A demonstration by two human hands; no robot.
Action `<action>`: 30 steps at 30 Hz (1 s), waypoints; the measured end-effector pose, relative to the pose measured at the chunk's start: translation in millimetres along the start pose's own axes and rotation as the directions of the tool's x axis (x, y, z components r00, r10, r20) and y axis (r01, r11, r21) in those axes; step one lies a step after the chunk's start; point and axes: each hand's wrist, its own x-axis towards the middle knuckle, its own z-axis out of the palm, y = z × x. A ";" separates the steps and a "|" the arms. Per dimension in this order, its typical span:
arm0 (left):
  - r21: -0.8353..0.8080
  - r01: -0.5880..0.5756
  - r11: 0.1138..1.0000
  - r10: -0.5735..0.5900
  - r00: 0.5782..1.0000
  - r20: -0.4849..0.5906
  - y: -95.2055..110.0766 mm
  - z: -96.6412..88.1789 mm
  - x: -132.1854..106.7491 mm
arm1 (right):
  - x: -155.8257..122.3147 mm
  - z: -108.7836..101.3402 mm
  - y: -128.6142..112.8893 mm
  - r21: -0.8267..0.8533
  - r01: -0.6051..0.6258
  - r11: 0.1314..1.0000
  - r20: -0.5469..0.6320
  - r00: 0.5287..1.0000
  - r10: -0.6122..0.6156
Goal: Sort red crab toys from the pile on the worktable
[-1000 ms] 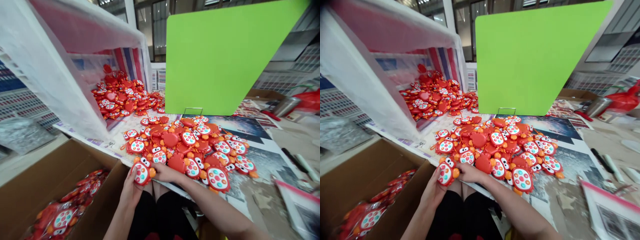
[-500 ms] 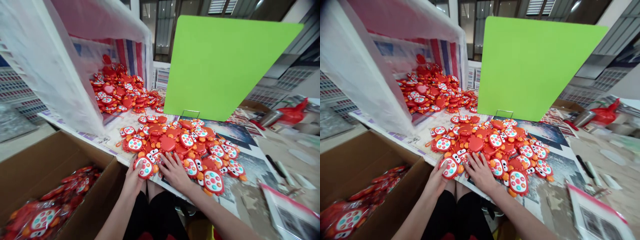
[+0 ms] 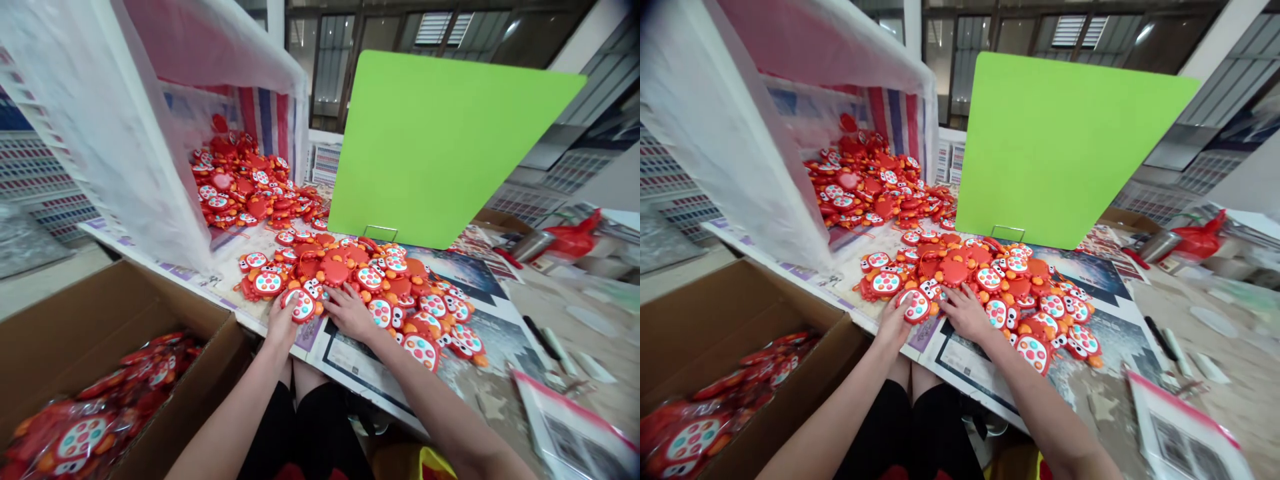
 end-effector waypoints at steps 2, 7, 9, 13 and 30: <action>-0.025 -0.020 0.999 0.019 1.000 -0.018 -2.5 -3.4 -9.7 | -2.7 -1.7 -1.2 0.082 -0.012 0.997 -0.039 0.999 0.015; -0.147 0.006 0.989 -0.017 0.997 -0.076 -15.4 -16.7 -45.0 | -27.0 -7.6 -34.4 0.451 -0.141 0.882 -0.095 0.974 0.204; -0.170 0.047 0.984 -0.064 0.994 -0.093 -24.4 -17.2 -57.9 | -38.1 -9.4 -54.4 0.636 -0.239 0.734 -0.018 0.946 0.323; -0.177 0.103 0.979 -0.117 0.990 -0.073 -42.3 -12.5 -73.1 | -53.9 -7.9 -85.9 0.860 -0.345 0.377 0.130 0.861 0.491; 0.539 0.043 0.841 -0.173 0.966 0.192 -17.7 -36.6 -44.1 | -54.1 -22.1 -85.7 0.884 -0.284 0.372 0.094 0.886 0.455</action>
